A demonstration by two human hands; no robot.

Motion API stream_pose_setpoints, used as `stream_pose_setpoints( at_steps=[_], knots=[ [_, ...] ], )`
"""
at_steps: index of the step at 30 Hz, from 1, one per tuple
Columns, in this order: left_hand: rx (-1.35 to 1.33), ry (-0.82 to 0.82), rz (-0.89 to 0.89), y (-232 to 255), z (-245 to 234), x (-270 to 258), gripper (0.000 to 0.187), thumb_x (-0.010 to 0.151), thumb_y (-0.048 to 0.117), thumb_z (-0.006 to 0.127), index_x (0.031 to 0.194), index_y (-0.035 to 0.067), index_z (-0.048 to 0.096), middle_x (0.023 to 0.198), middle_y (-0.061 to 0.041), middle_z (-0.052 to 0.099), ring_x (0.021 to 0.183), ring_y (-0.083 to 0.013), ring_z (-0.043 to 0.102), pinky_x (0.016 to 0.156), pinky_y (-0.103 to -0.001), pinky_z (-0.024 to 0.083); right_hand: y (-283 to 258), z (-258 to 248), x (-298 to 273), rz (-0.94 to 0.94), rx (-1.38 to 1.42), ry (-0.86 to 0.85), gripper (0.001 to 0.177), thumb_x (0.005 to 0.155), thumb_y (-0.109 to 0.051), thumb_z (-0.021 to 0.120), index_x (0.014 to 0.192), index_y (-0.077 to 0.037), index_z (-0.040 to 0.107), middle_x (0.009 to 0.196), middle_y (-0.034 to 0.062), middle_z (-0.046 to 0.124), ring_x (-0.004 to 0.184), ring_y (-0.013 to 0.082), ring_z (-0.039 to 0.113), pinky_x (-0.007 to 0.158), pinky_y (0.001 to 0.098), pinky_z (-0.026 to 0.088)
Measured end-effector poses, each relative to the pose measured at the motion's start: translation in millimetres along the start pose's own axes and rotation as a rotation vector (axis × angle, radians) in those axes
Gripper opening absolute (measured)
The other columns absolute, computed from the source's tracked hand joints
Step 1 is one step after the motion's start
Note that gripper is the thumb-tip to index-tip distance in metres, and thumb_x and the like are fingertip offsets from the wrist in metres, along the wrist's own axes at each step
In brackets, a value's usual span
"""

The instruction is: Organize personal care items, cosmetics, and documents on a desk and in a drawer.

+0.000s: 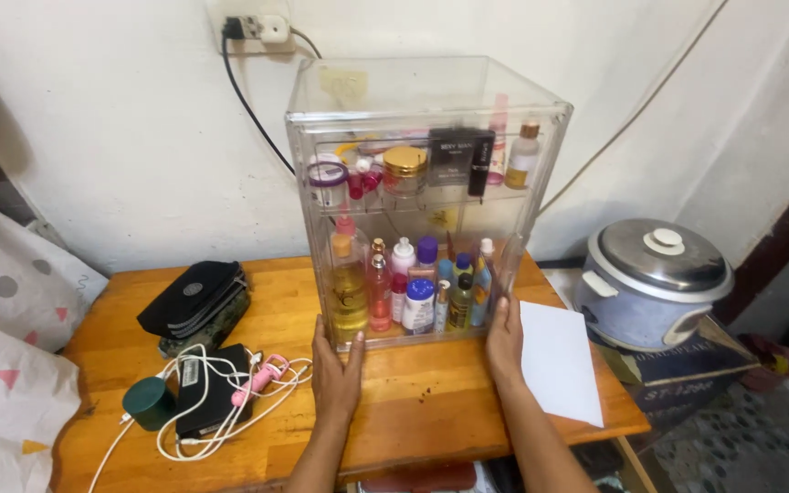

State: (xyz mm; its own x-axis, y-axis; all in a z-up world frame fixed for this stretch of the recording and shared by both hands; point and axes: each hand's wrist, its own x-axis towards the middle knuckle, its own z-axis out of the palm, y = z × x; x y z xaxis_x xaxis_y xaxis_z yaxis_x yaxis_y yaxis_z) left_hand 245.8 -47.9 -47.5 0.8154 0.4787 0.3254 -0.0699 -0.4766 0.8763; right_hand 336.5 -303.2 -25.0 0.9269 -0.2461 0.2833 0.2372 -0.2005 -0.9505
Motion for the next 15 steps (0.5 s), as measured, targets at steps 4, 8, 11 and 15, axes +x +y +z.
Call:
stream_pose_setpoints(
  at_steps=[4,8,11,15],
  knots=[
    [-0.012,0.024,0.005,1.4,-0.3,3.0,0.086,0.095,0.050,0.058,0.157,0.001,0.024,0.159,-0.024,0.035,0.146,-0.0369,0.038,0.116,-0.044,0.033,26.8,7.6,0.7,-0.121,-0.017,0.108,0.047,0.110,-0.035,0.034,0.144,-0.006,0.050,0.136,0.0167,0.062,0.128,0.0285,0.057,0.108,0.0383,0.041],
    [-0.022,0.032,-0.020,1.1,-0.2,2.8,0.081,0.095,0.049,0.058,0.155,0.002,0.030,0.156,-0.023,0.040,0.143,-0.0361,0.043,0.114,-0.044,0.036,13.8,6.4,-7.4,0.029,-0.041,0.115,0.045,0.110,-0.036,0.035,0.139,-0.009,0.056,0.124,0.0163,0.068,0.117,0.0277,0.063,0.102,0.0374,0.046],
    [-0.048,0.047,-0.019,3.4,-0.3,4.5,0.078,0.095,0.047,0.059,0.153,0.003,0.033,0.153,-0.022,0.045,0.139,-0.0354,0.047,0.112,-0.044,0.039,14.6,7.6,-5.9,0.043,-0.059,0.122,0.045,0.110,-0.037,0.035,0.140,-0.010,0.055,0.125,0.0168,0.068,0.117,0.0277,0.063,0.102,0.0381,0.046],
    [-0.135,0.084,0.037,-5.3,7.5,6.8,0.071,0.096,0.040,0.061,0.151,0.002,0.038,0.149,-0.022,0.049,0.136,-0.0349,0.052,0.111,-0.043,0.042,63.0,6.0,13.4,-0.034,-0.136,0.166,0.052,0.110,-0.039,0.036,0.147,-0.004,0.047,0.139,0.0215,0.057,0.128,0.0322,0.054,0.107,0.0415,0.040]
  ],
)
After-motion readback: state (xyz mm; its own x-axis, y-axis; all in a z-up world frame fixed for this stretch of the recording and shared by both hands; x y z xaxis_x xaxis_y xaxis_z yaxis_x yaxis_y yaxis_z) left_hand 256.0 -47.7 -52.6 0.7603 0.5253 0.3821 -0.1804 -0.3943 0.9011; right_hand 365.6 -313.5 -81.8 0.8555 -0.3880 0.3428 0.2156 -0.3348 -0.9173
